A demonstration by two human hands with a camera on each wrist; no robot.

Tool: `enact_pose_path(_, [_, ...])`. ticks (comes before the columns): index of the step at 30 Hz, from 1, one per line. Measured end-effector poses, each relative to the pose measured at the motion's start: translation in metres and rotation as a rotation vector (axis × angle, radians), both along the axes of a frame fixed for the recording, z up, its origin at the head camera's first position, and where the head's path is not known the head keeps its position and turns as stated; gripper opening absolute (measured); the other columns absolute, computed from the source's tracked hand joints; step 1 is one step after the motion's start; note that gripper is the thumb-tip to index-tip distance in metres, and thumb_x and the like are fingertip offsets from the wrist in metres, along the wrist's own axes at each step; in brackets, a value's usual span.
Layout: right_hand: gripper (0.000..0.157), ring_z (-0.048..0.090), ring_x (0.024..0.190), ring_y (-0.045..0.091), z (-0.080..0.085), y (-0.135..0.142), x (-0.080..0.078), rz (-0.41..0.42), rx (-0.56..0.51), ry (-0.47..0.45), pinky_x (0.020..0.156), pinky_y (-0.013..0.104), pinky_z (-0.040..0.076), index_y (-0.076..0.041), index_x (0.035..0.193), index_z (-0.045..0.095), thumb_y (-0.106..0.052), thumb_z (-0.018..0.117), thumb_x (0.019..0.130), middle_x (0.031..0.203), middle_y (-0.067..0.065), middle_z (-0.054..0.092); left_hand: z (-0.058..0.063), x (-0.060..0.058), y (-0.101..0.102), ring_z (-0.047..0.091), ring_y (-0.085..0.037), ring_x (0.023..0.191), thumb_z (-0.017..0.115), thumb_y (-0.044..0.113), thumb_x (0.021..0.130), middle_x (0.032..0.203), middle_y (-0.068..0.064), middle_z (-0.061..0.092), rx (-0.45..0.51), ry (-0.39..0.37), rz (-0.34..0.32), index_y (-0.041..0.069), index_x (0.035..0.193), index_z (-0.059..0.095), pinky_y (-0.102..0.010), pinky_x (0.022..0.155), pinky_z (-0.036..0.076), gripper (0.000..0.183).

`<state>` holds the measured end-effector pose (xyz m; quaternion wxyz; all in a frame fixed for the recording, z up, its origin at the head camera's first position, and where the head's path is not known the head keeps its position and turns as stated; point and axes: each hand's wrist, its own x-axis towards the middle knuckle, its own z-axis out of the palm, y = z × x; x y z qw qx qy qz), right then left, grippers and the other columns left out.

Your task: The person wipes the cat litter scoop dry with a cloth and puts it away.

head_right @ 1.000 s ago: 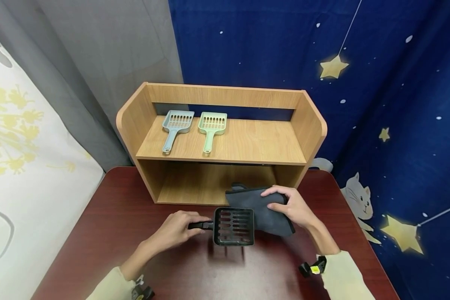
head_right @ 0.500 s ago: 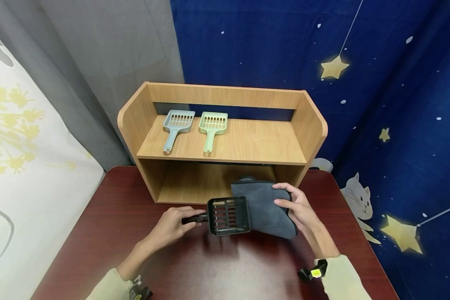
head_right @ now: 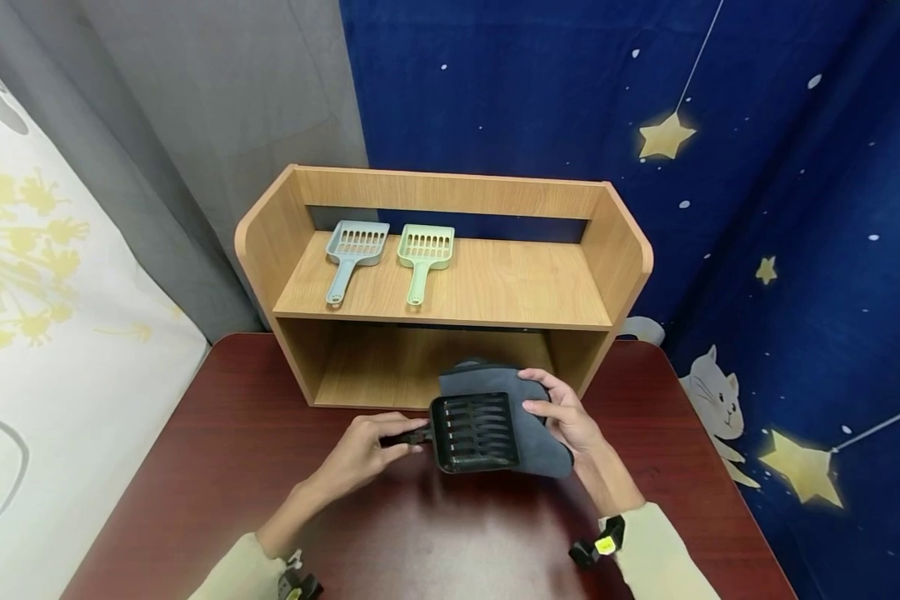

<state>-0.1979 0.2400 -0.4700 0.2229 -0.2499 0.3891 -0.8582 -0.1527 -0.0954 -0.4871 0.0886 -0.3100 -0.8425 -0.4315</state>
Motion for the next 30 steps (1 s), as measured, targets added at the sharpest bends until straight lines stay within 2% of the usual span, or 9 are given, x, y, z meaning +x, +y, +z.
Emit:
enact_pose_path(7, [0.052, 0.064, 0.097, 0.016, -0.002, -0.015, -0.004, 0.077, -0.010, 0.025, 0.077, 0.028, 0.054, -0.008, 0.132, 0.053, 0.019, 0.026, 0.096, 0.116, 0.008, 0.064, 0.005, -0.001, 0.013, 0.063, -0.003, 0.098, 0.076, 0.011, 0.084, 0.112, 0.009, 0.069, 0.024, 0.011, -0.051, 0.022, 0.123, 0.069, -0.026, 0.078, 0.052, 0.041])
enact_pose_path(13, [0.050, 0.063, 0.104, 0.021, 0.001, -0.007, -0.001, 0.073, -0.088, -0.001, 0.083, 0.032, 0.054, -0.006, 0.130, 0.053, 0.020, 0.030, 0.094, 0.119, 0.011, 0.062, 0.001, -0.002, 0.003, 0.064, -0.004, 0.101, 0.077, 0.007, 0.083, 0.113, 0.012, 0.069, 0.021, 0.000, -0.001, 0.023, 0.121, 0.070, -0.027, 0.074, 0.052, 0.042])
enact_pose_path(19, [0.057, 0.062, 0.109, 0.025, 0.014, 0.009, 0.005, 0.082, -0.179, 0.015, 0.086, 0.034, 0.054, -0.004, 0.132, 0.050, 0.023, 0.021, 0.091, 0.122, 0.014, 0.062, -0.008, -0.008, -0.015, 0.064, -0.005, 0.100, 0.076, 0.004, 0.083, 0.112, 0.010, 0.071, -0.009, -0.022, 0.040, 0.018, 0.121, 0.071, -0.023, 0.071, 0.049, 0.040])
enact_pose_path(20, [0.059, 0.064, 0.103, 0.021, 0.016, 0.011, 0.005, 0.081, -0.175, 0.043, 0.083, 0.030, 0.054, -0.004, 0.132, 0.049, 0.024, 0.018, 0.090, 0.120, 0.013, 0.063, -0.009, -0.009, -0.016, 0.064, -0.005, 0.100, 0.075, 0.003, 0.084, 0.112, 0.009, 0.071, -0.009, -0.030, 0.036, 0.017, 0.121, 0.071, -0.023, 0.071, 0.049, 0.040])
enact_pose_path(24, [0.064, 0.065, 0.100, 0.020, 0.019, 0.011, 0.005, 0.109, -0.207, 0.080, 0.083, 0.028, 0.054, -0.004, 0.134, 0.047, 0.022, 0.010, 0.088, 0.120, 0.013, 0.063, -0.010, -0.011, -0.013, 0.064, -0.007, 0.104, 0.074, 0.002, 0.084, 0.114, 0.006, 0.070, 0.034, -0.059, -0.020, 0.014, 0.122, 0.070, -0.023, 0.076, 0.052, 0.040])
enact_pose_path(30, [0.059, 0.061, 0.107, 0.024, 0.011, -0.007, 0.005, 0.172, -0.299, 0.015, 0.087, 0.032, 0.052, -0.002, 0.134, 0.045, 0.018, 0.010, 0.092, 0.124, 0.015, 0.060, -0.007, -0.011, 0.001, 0.066, -0.010, 0.102, 0.074, 0.005, 0.084, 0.112, 0.000, 0.071, 0.148, -0.072, -0.155, 0.007, 0.122, 0.068, -0.023, 0.079, 0.054, 0.038])
